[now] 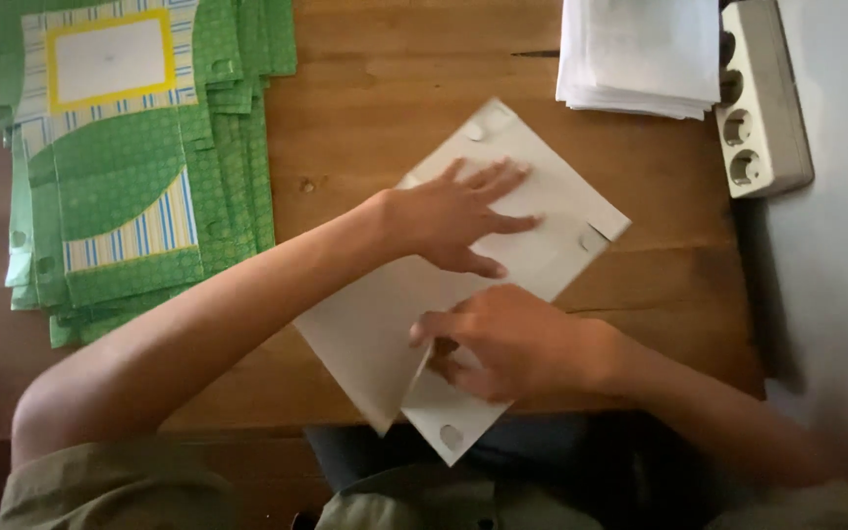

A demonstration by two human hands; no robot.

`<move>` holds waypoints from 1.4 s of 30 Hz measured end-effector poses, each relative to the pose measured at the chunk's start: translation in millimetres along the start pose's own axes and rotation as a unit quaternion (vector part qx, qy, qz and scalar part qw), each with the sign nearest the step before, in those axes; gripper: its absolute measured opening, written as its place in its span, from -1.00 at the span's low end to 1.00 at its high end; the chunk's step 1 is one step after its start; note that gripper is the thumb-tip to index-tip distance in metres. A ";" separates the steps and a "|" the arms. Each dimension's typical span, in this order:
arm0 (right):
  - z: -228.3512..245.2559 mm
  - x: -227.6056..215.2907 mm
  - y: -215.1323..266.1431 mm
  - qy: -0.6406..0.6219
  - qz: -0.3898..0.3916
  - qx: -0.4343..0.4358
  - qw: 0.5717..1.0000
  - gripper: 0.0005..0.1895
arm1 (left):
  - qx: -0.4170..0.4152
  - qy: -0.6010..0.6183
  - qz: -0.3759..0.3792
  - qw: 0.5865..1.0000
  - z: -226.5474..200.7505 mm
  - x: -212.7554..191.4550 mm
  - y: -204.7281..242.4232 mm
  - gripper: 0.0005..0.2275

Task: The person folds a flat white paper sheet into a small box, tucks in side flaps, and secures tabs. They then place a green patterned paper insert into the box and adjust the flaps to complete the assembly.

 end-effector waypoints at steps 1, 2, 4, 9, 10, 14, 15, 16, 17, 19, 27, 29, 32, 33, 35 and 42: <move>-4.2 1.7 -2.8 0.036 0.032 0.015 0.999 -0.66 | 0.035 0.003 -0.026 0.999 -5.6 -3.2 -7.2 -0.36; -8.8 3.1 -5.6 0.071 0.063 0.030 0.995 -0.57 | 0.071 0.006 -0.053 0.996 -10.7 -6.3 -13.7 -0.44; -17.9 0.1 -8.1 0.065 0.035 0.012 0.997 -0.65 | 0.080 0.012 -0.022 0.997 -19.0 -10.5 -32.9 -0.47; -23.2 -9.8 -8.5 0.004 -0.085 -0.109 0.990 -0.84 | 0.077 0.105 0.044 0.991 -29.0 -28.5 -51.5 -0.33; -25.1 -7.9 -7.6 0.002 -0.125 -0.149 0.981 -0.87 | 0.079 0.148 0.038 0.985 -31.6 -32.3 -50.1 -0.35; -20.0 0.5 -12.2 -0.037 -0.242 -0.196 0.949 -0.84 | 0.109 0.179 0.019 0.978 -43.7 -38.2 -36.3 -0.31; -18.7 -2.6 -12.5 -0.037 -0.242 -0.196 0.950 -0.84 | 0.109 0.180 0.018 0.977 -47.1 -37.9 -31.9 -0.31; -19.0 -4.7 -14.5 -0.034 -0.233 -0.178 0.955 -0.81 | 0.109 0.214 0.012 0.971 -50.1 -38.9 -27.0 -0.33; -19.2 -7.1 -17.2 -0.030 -0.224 -0.161 0.961 -0.78 | 0.108 0.248 0.004 0.963 -52.2 -40.4 -21.5 -0.35; -21.5 -3.6 -15.6 0.016 -0.248 -0.139 0.959 -0.72 | 0.131 0.247 -0.056 0.959 -58.4 -75.6 7.2 -0.36; -96.4 6.4 -0.2 0.032 -0.324 -0.035 0.945 -0.63 | 0.192 0.171 -0.355 0.899 -34.3 -115.3 127.6 -0.54; -90.4 -11.0 4.8 0.052 -0.356 -0.012 0.933 -0.78 | 0.167 0.125 -0.386 0.899 -21.0 -93.6 139.4 -0.52; -96.6 -25.9 4.7 0.043 -0.356 -0.040 0.933 -0.59 | 0.143 0.076 -0.408 0.898 -5.2 -60.1 142.2 -0.54; -101.8 -29.6 0.8 0.042 -0.354 -0.040 0.933 -0.59 | 0.142 0.078 -0.408 0.898 1.9 -47.9 138.2 -0.54; -106.3 -36.1 -7.7 0.078 -0.344 -0.072 0.933 -0.80 | 0.134 0.020 -0.455 0.880 13.8 -27.4 135.8 -0.65; -65.4 -65.5 6.6 0.055 -0.457 -0.099 0.882 -0.87 | 0.097 -0.065 -0.579 0.807 3.2 -24.8 150.0 -0.85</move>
Point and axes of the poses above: each hand's wrist, its own y-axis away from the middle knuckle, its own x-axis out of the palm, z = x × y, the point moved 7 cm from there along -y, towards the middle knuckle, and after that the axes turned 7 degrees about y, right-handed, at the moved point
